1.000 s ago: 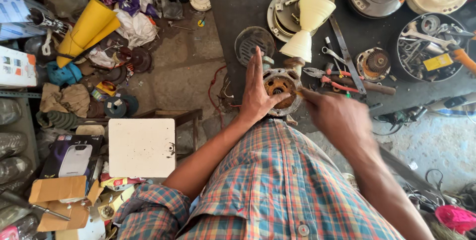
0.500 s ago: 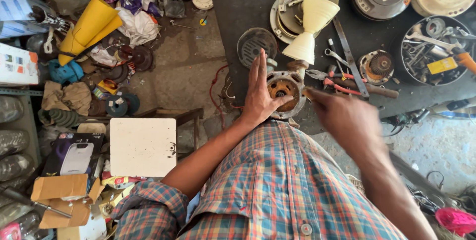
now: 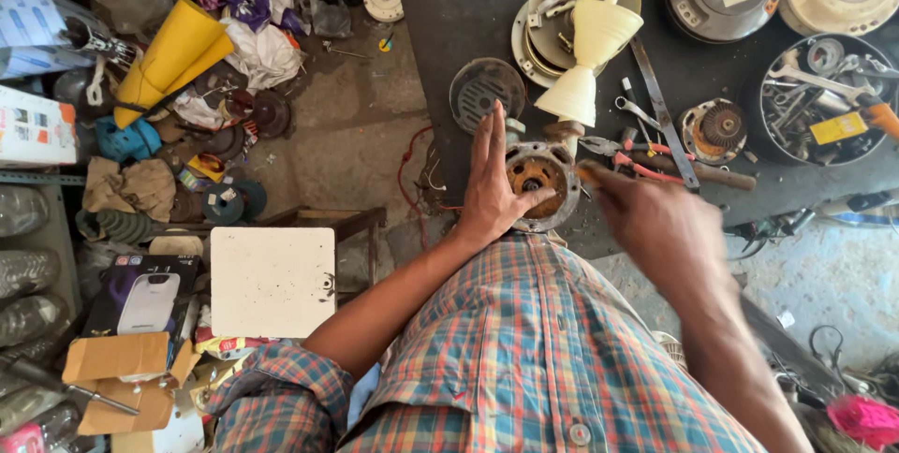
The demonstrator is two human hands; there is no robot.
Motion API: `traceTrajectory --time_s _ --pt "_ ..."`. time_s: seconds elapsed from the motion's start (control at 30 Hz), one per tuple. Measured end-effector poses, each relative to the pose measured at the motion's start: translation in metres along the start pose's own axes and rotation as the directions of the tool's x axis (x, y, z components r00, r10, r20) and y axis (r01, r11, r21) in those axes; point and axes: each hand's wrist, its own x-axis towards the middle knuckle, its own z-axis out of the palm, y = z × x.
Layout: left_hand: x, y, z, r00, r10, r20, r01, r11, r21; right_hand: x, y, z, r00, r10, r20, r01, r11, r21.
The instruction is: The person uses a hammer and a metal bar to strike and pry at the central hub of a disassembled electrical motor. They repeatedly tap and lever the component while holding the motor housing steady on a workbench.
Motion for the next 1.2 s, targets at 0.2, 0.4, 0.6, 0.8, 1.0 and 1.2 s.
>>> traceTrajectory --time_s 0.2,0.4,0.6,0.8,1.0,1.2 --pt "-0.001 0.001 0.0 1.0 -0.002 -0.022 0.002 1.0 -0.006 0.0 -0.004 -0.016 0.996 -0.005 -0.094 0.012 0.997 0.076" --pt "-0.003 0.0 0.001 0.999 0.035 -0.012 -0.034 0.999 0.034 0.018 0.017 0.011 0.976 -0.099 -0.195 0.116 0.99 0.076" --pt "-0.002 0.0 -0.002 0.999 0.041 -0.003 -0.041 0.998 0.051 0.018 0.07 0.061 0.981 0.088 -0.176 -0.065 0.989 0.134" --pt "0.001 0.001 -0.01 0.995 0.091 0.028 -0.092 0.995 0.035 0.067 0.108 0.18 0.967 -0.106 -0.23 0.17 0.945 0.279" --pt "0.002 0.004 -0.013 0.997 0.067 0.039 -0.068 0.997 0.042 0.124 0.093 0.19 0.977 -0.04 -0.209 0.115 0.926 0.359" --pt "0.001 0.001 -0.013 0.998 0.05 0.036 -0.051 0.998 0.047 0.154 0.125 0.168 0.845 0.065 -0.531 0.257 0.821 0.51"
